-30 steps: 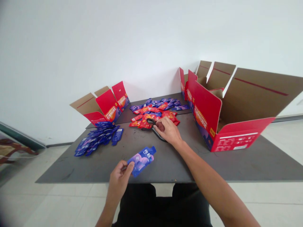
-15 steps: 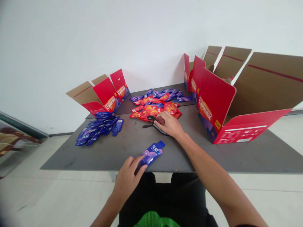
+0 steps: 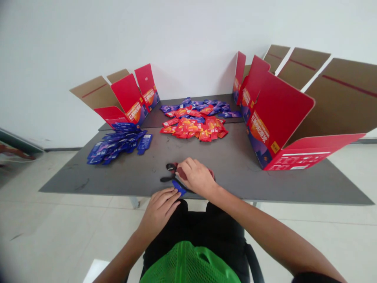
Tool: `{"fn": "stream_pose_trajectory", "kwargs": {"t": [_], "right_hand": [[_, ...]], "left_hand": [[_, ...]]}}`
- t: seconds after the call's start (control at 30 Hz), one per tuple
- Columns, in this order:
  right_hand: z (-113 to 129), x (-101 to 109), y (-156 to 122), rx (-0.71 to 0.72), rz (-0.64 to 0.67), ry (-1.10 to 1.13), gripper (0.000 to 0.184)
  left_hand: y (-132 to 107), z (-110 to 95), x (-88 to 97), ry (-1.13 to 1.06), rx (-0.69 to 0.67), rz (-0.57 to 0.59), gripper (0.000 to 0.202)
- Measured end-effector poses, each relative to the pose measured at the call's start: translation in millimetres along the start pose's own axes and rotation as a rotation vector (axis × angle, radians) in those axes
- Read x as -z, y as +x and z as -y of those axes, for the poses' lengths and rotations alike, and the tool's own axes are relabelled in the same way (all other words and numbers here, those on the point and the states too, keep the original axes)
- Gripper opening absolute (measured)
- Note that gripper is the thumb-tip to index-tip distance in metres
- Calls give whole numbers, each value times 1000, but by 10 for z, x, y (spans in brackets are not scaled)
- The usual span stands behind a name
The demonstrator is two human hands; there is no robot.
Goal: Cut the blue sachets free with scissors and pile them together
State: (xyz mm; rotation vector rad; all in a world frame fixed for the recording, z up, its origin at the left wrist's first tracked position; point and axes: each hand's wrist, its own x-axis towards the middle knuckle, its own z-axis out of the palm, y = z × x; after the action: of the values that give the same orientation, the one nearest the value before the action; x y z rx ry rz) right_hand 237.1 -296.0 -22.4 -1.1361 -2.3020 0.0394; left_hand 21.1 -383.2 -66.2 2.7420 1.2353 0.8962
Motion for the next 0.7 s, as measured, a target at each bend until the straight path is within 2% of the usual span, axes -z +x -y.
{"fn": "stream_pose_trajectory", "kwargs": {"t": [0.1,0.17,0.23,0.3,0.37,0.43,0.53,0.63,0.7], "right_hand": [[-371,106,75,-127,-49,-121,16],[-468,223,142,-178,-111,-138,18],[-340,275,171,-200,-187,-75,20],[-60,215,141,-172,-208,12,20],[201,79,68,-91,-137,47,18],[283,-43,-4,-38,-60,52,15],[11,-53,-27,-70,-26,-3,18],[-340,116,56,-146,-57,-115,21],[-346,202,117,-180,-115,-122,21]], "left_hand": [[25,-15,18,8,40,15,26],[41,-20,19,9,55,12,24],[53,-14,7,1,43,1,21],[61,-1,-9,-16,20,-5,21],[64,12,-18,-33,4,-3,21],[63,21,-17,-43,-1,7,22],[56,22,-11,-47,0,9,23],[50,10,-18,-41,21,-14,22],[54,-4,-26,-41,41,-33,21]]}}
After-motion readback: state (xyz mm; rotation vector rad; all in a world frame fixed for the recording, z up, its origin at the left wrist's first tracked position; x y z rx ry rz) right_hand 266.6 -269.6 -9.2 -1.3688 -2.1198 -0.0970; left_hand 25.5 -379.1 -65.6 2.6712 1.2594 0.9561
